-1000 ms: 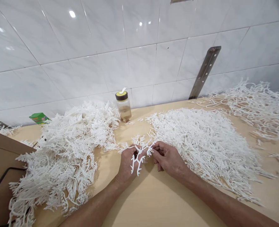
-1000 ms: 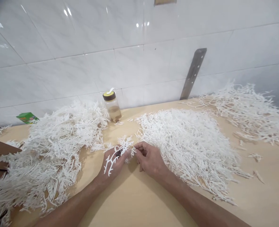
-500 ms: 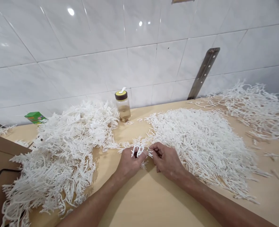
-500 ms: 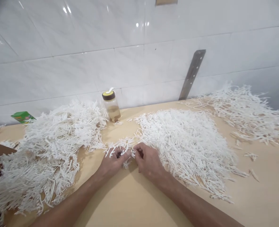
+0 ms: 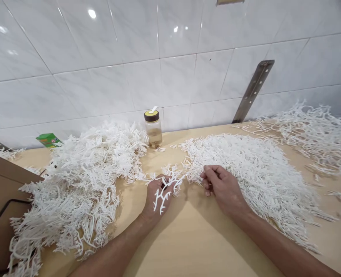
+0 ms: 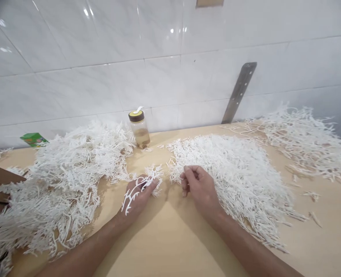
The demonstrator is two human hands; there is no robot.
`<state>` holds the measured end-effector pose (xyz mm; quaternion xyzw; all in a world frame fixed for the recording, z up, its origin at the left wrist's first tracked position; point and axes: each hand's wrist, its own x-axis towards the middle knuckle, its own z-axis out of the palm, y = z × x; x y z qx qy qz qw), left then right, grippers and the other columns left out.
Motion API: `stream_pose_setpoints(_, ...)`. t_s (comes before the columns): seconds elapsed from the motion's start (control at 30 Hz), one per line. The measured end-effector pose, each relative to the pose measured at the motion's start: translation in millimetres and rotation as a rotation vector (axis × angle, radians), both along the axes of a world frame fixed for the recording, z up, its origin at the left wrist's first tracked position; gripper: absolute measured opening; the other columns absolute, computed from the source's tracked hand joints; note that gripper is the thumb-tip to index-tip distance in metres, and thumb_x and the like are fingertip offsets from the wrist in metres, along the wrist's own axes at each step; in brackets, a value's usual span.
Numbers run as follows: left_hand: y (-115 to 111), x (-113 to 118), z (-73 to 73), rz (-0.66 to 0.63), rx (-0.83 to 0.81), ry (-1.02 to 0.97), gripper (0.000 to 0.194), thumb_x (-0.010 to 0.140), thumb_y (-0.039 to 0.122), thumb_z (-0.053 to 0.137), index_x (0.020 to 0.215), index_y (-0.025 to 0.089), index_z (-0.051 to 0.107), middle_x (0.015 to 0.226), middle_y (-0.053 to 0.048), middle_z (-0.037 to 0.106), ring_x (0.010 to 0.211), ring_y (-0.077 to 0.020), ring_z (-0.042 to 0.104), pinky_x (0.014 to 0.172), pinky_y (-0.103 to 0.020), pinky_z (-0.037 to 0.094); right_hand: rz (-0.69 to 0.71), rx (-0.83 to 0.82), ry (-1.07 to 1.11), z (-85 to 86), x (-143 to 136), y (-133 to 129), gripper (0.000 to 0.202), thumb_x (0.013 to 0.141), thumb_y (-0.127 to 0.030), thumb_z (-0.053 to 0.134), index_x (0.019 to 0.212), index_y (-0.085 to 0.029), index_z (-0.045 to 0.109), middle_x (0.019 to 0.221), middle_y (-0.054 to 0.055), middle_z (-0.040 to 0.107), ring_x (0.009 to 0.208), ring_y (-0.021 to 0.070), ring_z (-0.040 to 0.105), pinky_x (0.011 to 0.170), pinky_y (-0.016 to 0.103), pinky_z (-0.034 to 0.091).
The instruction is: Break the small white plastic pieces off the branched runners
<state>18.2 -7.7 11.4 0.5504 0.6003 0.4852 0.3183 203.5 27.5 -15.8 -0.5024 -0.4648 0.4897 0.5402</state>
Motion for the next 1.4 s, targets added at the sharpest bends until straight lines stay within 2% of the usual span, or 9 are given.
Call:
stream_pose_setpoints(0.13,-5,0,9.7,0.004,-0.006,0.042,0.031,0.079,0.038,0.064,0.055,0.021,0.053,0.059,0.000,0.050,0.058,-0.0155,0.046,0.058,-0.028,0.040,-0.095,0.015,-0.176,12.3,13,4,0.038,0.081,-0.051,0.070,0.097,-0.019,0.059,0.060,-0.003,0.062,0.035,0.0097,0.052,0.036,0.022,0.045)
stream_pose_setpoints(0.23,-5,-2,10.6,-0.001,0.017,0.072,0.026,0.081,0.037,0.064,0.059,0.022,0.061,0.064,0.000,0.058,0.062,-0.0162,0.051,0.059,-0.027,0.042,-0.096,0.052,-0.298,18.4,11,-1,0.036,0.085,-0.054,0.063,0.094,-0.019,0.063,0.050,-0.005,0.054,0.033,0.0091,0.048,0.031,0.019,0.040)
stream_pose_setpoints(0.3,-4,-3,6.6,-0.015,0.033,0.061,0.025,0.082,0.038,0.064,0.063,0.022,0.063,0.066,0.000,0.060,0.062,-0.0160,0.053,0.059,-0.027,0.043,-0.015,0.053,-0.315,17.1,4,-7,0.037,0.086,-0.055,0.061,0.089,-0.018,0.065,0.046,-0.006,0.050,0.034,0.0087,0.046,0.030,0.018,0.038)
stream_pose_setpoints(0.43,0,-3,-8.5,-0.045,0.102,-0.007,0.022,0.078,0.039,0.068,0.067,0.021,0.065,0.070,-0.003,0.062,0.064,-0.0179,0.057,0.060,-0.030,0.045,0.323,-0.062,-0.227,5.8,-13,-15,0.042,0.087,-0.059,0.058,0.092,-0.018,0.066,0.052,-0.004,0.057,0.031,0.0087,0.048,0.029,0.019,0.038)
stream_pose_setpoints(0.53,2,-4,-17.5,-0.064,0.171,0.043,0.022,0.080,0.036,0.066,0.064,0.021,0.063,0.071,-0.004,0.062,0.065,-0.0185,0.059,0.062,-0.031,0.046,0.398,-0.117,-0.190,-0.1,-20,-15,0.041,0.085,-0.057,0.060,0.093,-0.018,0.066,0.057,-0.004,0.060,0.030,0.0086,0.051,0.029,0.018,0.037)
stream_pose_setpoints(0.7,3,-5,-18.6,-0.083,0.260,0.119,0.021,0.081,0.033,0.065,0.065,0.020,0.062,0.066,-0.002,0.061,0.064,-0.0165,0.059,0.062,-0.028,0.046,0.396,-0.151,-0.209,4.6,-23,-16,0.028,0.083,-0.045,0.064,0.089,-0.017,0.065,0.057,-0.005,0.058,0.029,0.0074,0.051,0.028,0.016,0.035)
stream_pose_setpoints(0.9,1,0,-7.7,-0.101,0.088,0.159,0.036,0.082,0.040,0.063,0.055,0.020,0.052,0.053,0.002,0.050,0.053,-0.0132,0.048,0.053,-0.025,0.039,0.344,-0.120,-0.277,4.0,-24,-18,0.020,0.085,-0.037,0.058,0.090,-0.018,0.063,0.055,-0.006,0.056,0.030,0.0078,0.049,0.029,0.018,0.039)
stream_pose_setpoints(1.2,2,-7,-15.9,-0.162,0.031,0.183,0.038,0.083,0.045,0.060,0.058,0.019,0.047,0.055,0.003,0.045,0.055,-0.0118,0.042,0.052,-0.023,0.034,0.212,0.230,-0.584,1.0,-23,-19,0.017,0.088,-0.030,0.052,0.085,-0.019,0.066,0.060,-0.001,0.063,0.041,0.0097,0.052,0.041,0.021,0.044)
stream_pose_setpoints(1.4,3,-6,-5.9,-0.221,-0.028,0.146,0.033,0.083,0.041,0.057,0.058,0.020,0.049,0.056,0.003,0.046,0.056,-0.0126,0.042,0.054,-0.024,0.035,0.178,0.215,-0.653,-1.6,-28,-17,0.016,0.087,-0.030,0.051,0.080,-0.020,0.061,0.062,-0.001,0.064,0.047,0.0126,0.059,0.042,0.022,0.046)
